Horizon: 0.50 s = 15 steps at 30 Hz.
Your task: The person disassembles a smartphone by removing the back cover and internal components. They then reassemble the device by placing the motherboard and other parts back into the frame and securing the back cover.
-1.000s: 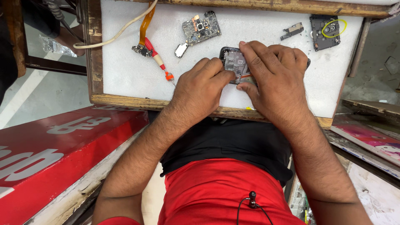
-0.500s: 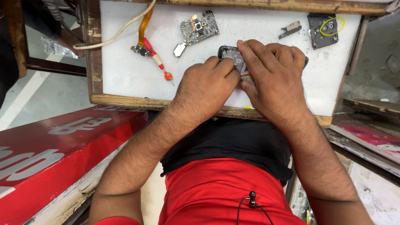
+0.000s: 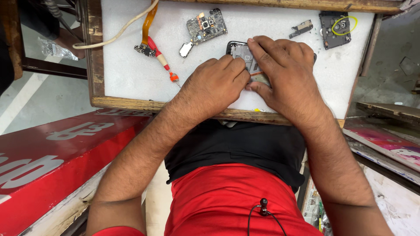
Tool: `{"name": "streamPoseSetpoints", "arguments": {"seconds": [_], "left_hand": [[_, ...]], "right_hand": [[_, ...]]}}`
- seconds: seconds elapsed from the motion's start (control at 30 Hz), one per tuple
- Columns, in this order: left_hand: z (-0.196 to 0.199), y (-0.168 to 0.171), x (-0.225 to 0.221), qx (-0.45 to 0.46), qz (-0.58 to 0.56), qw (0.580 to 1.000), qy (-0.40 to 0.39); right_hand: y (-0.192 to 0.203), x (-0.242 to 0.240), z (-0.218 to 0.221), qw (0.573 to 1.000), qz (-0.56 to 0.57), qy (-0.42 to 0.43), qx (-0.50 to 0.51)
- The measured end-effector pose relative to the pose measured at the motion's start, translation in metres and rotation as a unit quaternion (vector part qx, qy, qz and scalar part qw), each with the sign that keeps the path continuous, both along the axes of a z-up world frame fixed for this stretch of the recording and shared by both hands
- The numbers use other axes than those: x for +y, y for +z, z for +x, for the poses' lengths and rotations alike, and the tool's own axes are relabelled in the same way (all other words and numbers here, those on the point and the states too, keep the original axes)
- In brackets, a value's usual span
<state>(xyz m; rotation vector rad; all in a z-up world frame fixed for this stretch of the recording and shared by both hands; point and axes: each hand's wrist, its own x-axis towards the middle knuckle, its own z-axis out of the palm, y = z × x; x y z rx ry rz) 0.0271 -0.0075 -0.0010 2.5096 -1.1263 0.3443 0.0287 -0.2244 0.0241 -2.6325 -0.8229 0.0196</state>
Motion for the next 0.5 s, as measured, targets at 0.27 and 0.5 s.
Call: {"name": "streamPoseSetpoints", "arguments": {"seconds": [0.27, 0.5], "left_hand": [[-0.021, 0.015, 0.032, 0.088, -0.159, 0.978, 0.100], [-0.053, 0.008, 0.042, 0.171, -0.236, 0.933, 0.210]], "right_hand": [[0.005, -0.008, 0.003, 0.999, 0.020, 0.050, 0.007], [0.010, 0.000, 0.004, 0.999, 0.020, 0.033, 0.031]]}}
